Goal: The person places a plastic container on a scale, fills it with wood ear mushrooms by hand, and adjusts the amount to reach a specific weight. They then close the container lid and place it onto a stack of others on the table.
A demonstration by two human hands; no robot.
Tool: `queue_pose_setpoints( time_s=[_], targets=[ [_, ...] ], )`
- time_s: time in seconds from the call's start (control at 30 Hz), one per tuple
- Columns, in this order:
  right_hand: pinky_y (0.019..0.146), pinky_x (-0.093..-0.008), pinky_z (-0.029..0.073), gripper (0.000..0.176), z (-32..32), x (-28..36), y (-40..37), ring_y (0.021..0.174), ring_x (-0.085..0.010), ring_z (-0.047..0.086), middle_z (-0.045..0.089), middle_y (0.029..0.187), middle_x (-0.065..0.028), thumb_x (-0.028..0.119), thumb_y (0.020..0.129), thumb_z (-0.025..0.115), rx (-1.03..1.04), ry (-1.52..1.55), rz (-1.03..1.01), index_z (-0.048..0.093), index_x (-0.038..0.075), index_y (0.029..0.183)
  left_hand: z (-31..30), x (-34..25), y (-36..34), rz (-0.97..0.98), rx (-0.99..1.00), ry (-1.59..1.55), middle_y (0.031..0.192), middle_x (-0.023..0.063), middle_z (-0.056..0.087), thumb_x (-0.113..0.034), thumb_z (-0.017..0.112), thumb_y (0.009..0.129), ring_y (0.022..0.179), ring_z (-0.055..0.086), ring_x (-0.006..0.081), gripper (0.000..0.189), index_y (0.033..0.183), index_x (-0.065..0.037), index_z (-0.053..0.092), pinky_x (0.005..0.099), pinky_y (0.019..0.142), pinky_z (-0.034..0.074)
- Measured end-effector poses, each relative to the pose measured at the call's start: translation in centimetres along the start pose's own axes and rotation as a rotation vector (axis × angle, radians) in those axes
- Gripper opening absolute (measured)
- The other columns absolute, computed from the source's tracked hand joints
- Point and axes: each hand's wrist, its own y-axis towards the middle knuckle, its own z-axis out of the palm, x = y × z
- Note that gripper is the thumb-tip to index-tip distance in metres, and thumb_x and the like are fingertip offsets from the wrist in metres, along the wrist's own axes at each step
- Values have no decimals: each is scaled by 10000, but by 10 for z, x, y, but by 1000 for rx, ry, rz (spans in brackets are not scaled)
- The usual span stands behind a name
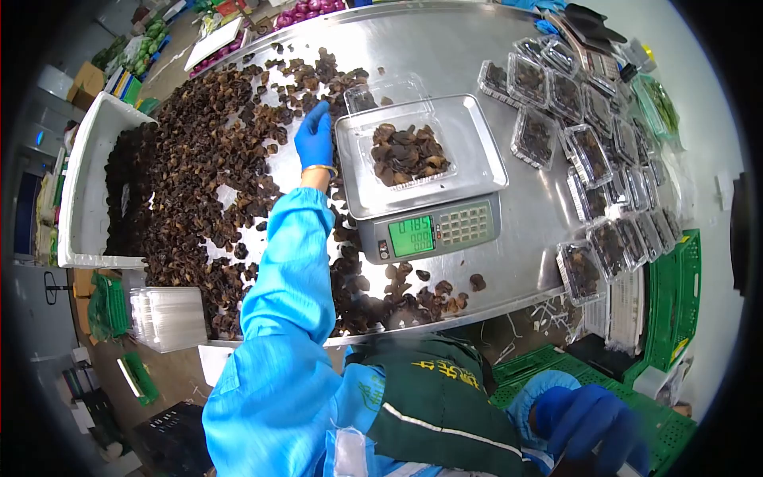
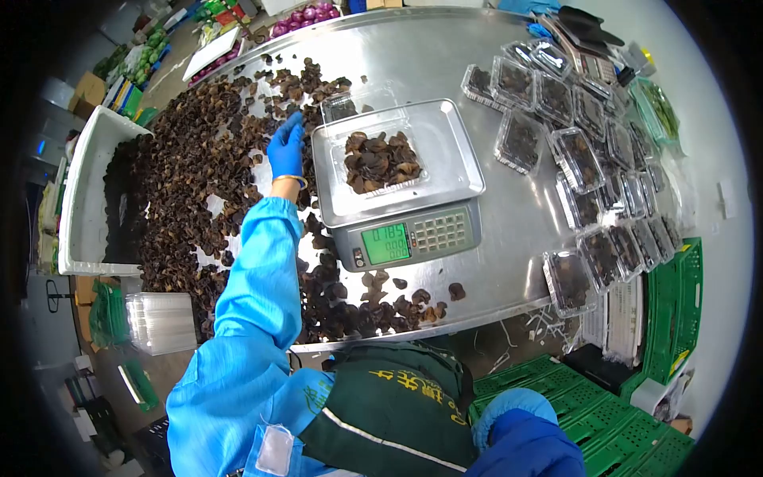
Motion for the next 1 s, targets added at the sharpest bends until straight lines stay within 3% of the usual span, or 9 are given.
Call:
queue_pose_setpoints(
  time_s=[0.13,0.27,0.33,0.43,0.53,0.67,0.77,0.9,1.0],
  targets=[
    [575,-316,393,478,9,-8,31,633,-249,478,511,862,-154,580,653,531,-119,24,-17,573,150,859,-5,9,-4,-88,26,-24,1027,90,564,-51,520,782,929,526,145,267,1041,11,535,250,839,386],
    [544,-325,401,418,-7,-30,51,649,-239,485,517,900,-105,520,696,524,165,113,-195,576,176,927,-2,35,0,-208,124,-53,1031,54,554,-141,519,812,887,544,137,342,1139,-57,470,242,738,417],
    [516,-332,409,332,2,-43,65,670,-232,493,520,937,-37,416,757,496,99,-13,-583,562,220,1017,8,25,4,-261,137,-107,1003,48,562,-154,529,808,853,550,133,370,1155,-53,449,247,719,424],
    [359,-225,433,280,1,-24,57,439,-191,534,561,683,-128,336,792,452,-30,131,-85,596,103,849,18,36,14,-318,145,-118,969,42,570,-159,533,807,774,555,114,403,1178,-49,419,243,673,435],
    [338,-225,408,309,2,-22,66,430,-195,530,558,669,-127,373,789,434,-58,115,-23,608,119,807,28,32,21,-419,152,-120,925,41,578,-227,520,818,717,547,101,382,1151,-57,442,238,632,436],
    [340,-241,432,276,2,-25,68,440,-189,533,564,686,-108,322,797,428,-40,104,-38,603,110,828,35,-4,21,-486,134,-313,910,32,578,-314,499,821,727,537,104,355,1084,-76,504,236,619,425],
    [508,-335,415,301,6,-37,65,673,-225,492,518,952,5,336,793,461,-86,-53,-461,538,258,1073,29,-37,-1,-402,178,-295,885,58,573,-269,536,801,787,542,127,338,1076,-72,522,257,664,440],
    [438,-299,442,233,-5,-19,51,566,-203,515,545,835,-40,293,797,444,-44,38,-504,566,183,963,10,-27,-55,120,351,608,810,123,601,-442,642,658,706,574,205,675,1124,11,459,319,692,456],
    [365,-270,479,234,-5,-13,45,463,-181,544,576,728,-70,237,798,419,-118,31,-484,589,91,864,-1,-27,-84,-212,443,665,753,169,598,-472,635,646,748,593,241,740,1142,30,414,301,690,453]
  ],
)
